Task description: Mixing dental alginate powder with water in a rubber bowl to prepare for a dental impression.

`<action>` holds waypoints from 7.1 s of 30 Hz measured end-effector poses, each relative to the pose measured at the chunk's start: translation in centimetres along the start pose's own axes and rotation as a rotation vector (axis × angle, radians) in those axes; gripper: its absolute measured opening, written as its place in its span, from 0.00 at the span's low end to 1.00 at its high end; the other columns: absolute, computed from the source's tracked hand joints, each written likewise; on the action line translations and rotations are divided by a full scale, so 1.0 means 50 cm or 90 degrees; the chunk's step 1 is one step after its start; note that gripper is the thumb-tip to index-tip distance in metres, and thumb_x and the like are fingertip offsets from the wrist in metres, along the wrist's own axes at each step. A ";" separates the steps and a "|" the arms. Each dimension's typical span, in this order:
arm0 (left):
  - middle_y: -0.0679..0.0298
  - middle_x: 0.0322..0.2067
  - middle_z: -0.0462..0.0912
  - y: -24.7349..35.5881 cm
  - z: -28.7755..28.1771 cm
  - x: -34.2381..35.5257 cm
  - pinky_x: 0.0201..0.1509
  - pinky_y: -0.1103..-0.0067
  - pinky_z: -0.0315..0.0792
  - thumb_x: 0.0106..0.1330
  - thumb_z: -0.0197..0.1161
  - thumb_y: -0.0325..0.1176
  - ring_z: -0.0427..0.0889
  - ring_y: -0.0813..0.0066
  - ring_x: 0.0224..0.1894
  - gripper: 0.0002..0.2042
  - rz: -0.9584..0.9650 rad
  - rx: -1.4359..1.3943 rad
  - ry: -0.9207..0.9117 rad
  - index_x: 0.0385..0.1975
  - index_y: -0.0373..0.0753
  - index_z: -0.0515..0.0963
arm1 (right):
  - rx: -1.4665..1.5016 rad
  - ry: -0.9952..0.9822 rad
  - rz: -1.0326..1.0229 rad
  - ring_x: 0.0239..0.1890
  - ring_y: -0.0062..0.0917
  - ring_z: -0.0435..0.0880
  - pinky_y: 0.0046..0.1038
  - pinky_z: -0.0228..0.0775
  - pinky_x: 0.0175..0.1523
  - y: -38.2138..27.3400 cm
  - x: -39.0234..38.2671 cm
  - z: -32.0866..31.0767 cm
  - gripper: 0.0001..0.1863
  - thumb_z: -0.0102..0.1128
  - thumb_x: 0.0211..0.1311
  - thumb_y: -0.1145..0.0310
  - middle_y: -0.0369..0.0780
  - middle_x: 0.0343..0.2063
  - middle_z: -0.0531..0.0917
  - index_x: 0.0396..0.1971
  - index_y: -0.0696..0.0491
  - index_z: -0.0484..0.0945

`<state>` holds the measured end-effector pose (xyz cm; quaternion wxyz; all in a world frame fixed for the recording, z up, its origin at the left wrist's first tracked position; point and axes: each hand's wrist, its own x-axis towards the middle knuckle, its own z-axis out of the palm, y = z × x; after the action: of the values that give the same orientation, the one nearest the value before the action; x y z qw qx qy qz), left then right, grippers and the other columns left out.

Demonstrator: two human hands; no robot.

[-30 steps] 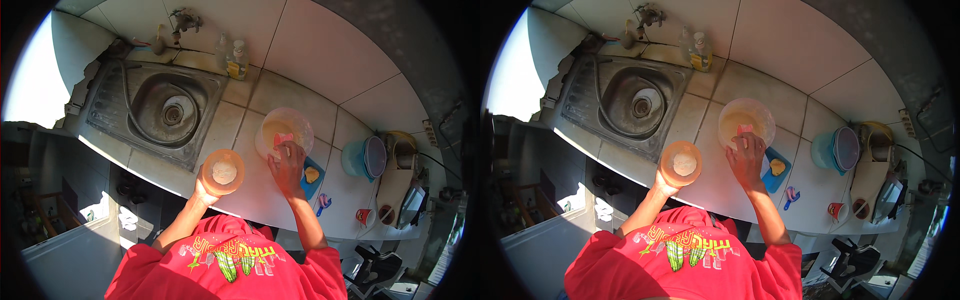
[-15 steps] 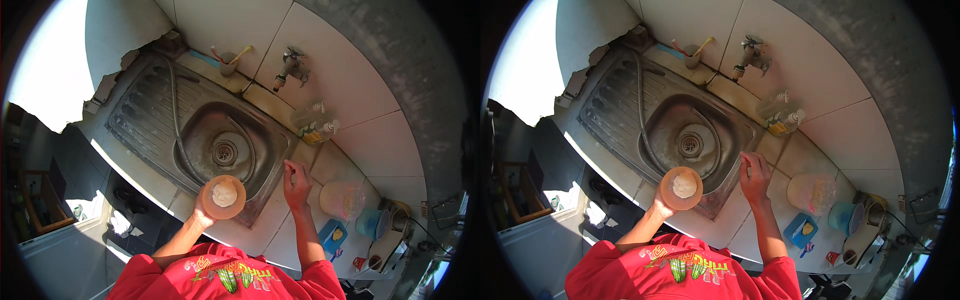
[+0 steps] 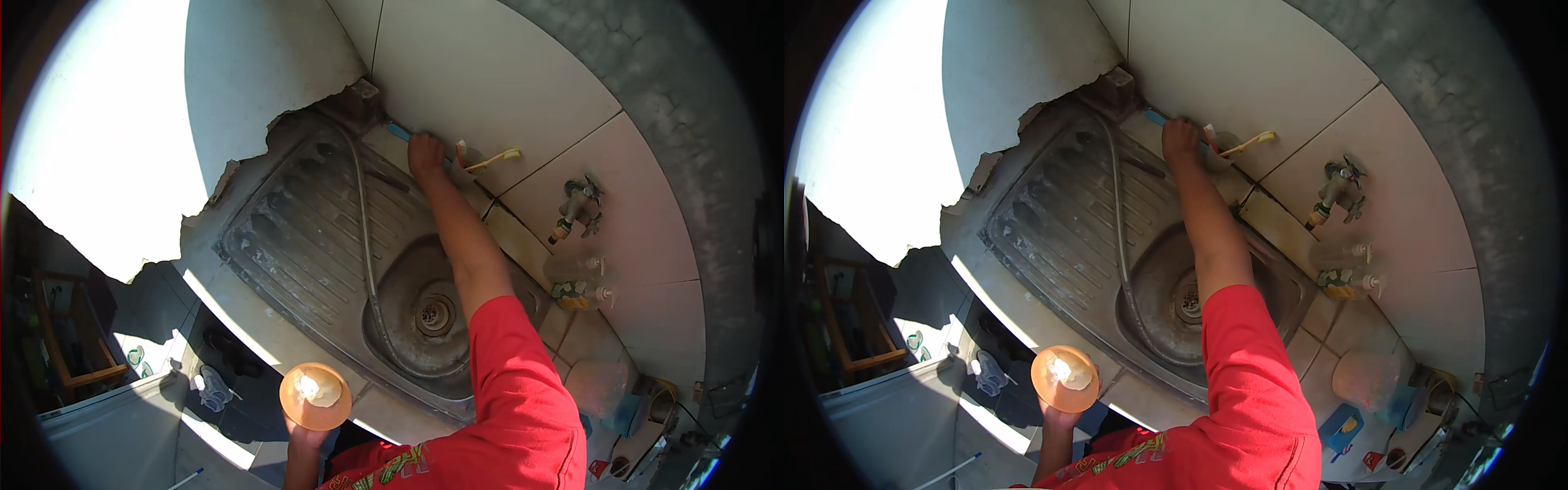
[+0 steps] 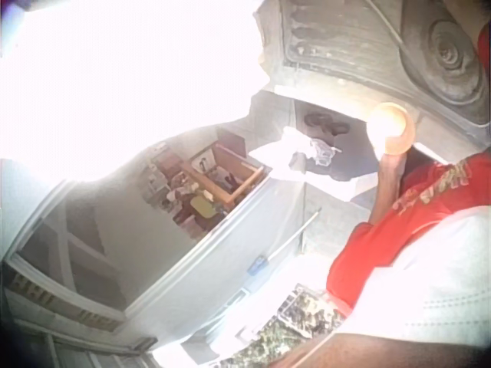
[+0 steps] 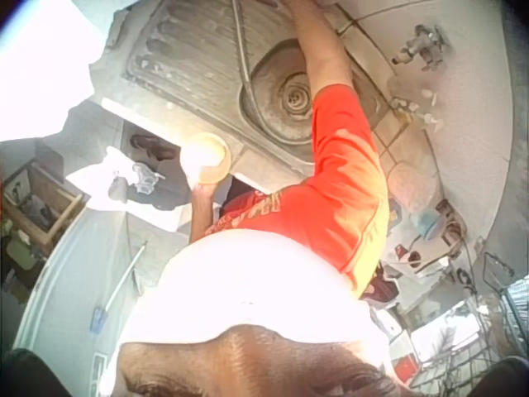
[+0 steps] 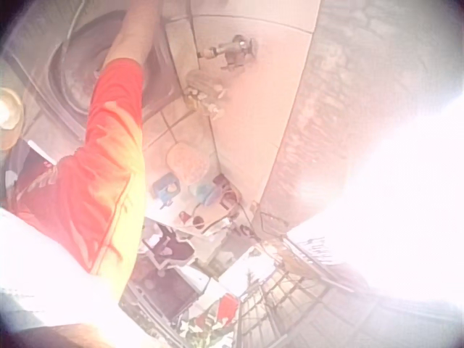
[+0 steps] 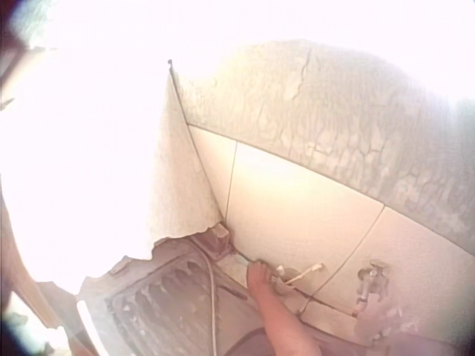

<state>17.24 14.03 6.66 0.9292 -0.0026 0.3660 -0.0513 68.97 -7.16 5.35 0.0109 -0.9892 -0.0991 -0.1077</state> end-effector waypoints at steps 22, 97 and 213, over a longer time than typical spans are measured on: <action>0.54 0.58 0.73 -0.120 0.114 0.020 0.63 0.49 0.63 0.65 0.55 0.54 0.70 0.44 0.60 0.27 -0.173 0.118 -0.115 0.59 0.45 0.69 | 0.623 0.219 0.274 0.21 0.22 0.72 0.29 0.70 0.30 0.307 -0.496 -0.460 0.13 0.55 0.67 0.66 0.39 0.37 0.75 0.47 0.54 0.69; 0.61 0.54 0.75 -0.180 0.169 -0.015 0.62 0.60 0.68 0.68 0.54 0.50 0.72 0.63 0.58 0.23 -0.132 0.227 -0.197 0.57 0.41 0.70 | 0.216 0.316 0.301 0.39 0.39 0.82 0.39 0.73 0.40 0.367 -0.553 -0.395 0.16 0.67 0.55 0.59 0.43 0.36 0.80 0.40 0.51 0.81; 0.56 0.53 0.76 -0.645 0.451 0.565 0.63 0.57 0.69 0.68 0.53 0.47 0.74 0.57 0.58 0.22 -0.559 0.200 -0.324 0.56 0.41 0.69 | 0.640 -0.035 0.803 0.15 0.13 0.73 0.18 0.61 0.18 0.116 -1.090 -0.532 0.17 0.56 0.66 0.72 0.35 0.25 0.82 0.55 0.56 0.73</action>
<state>50.10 -21.54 5.31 0.8688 -0.0289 0.0812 -0.4877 12.36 -24.54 19.60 0.5108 -0.7379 0.4412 0.0004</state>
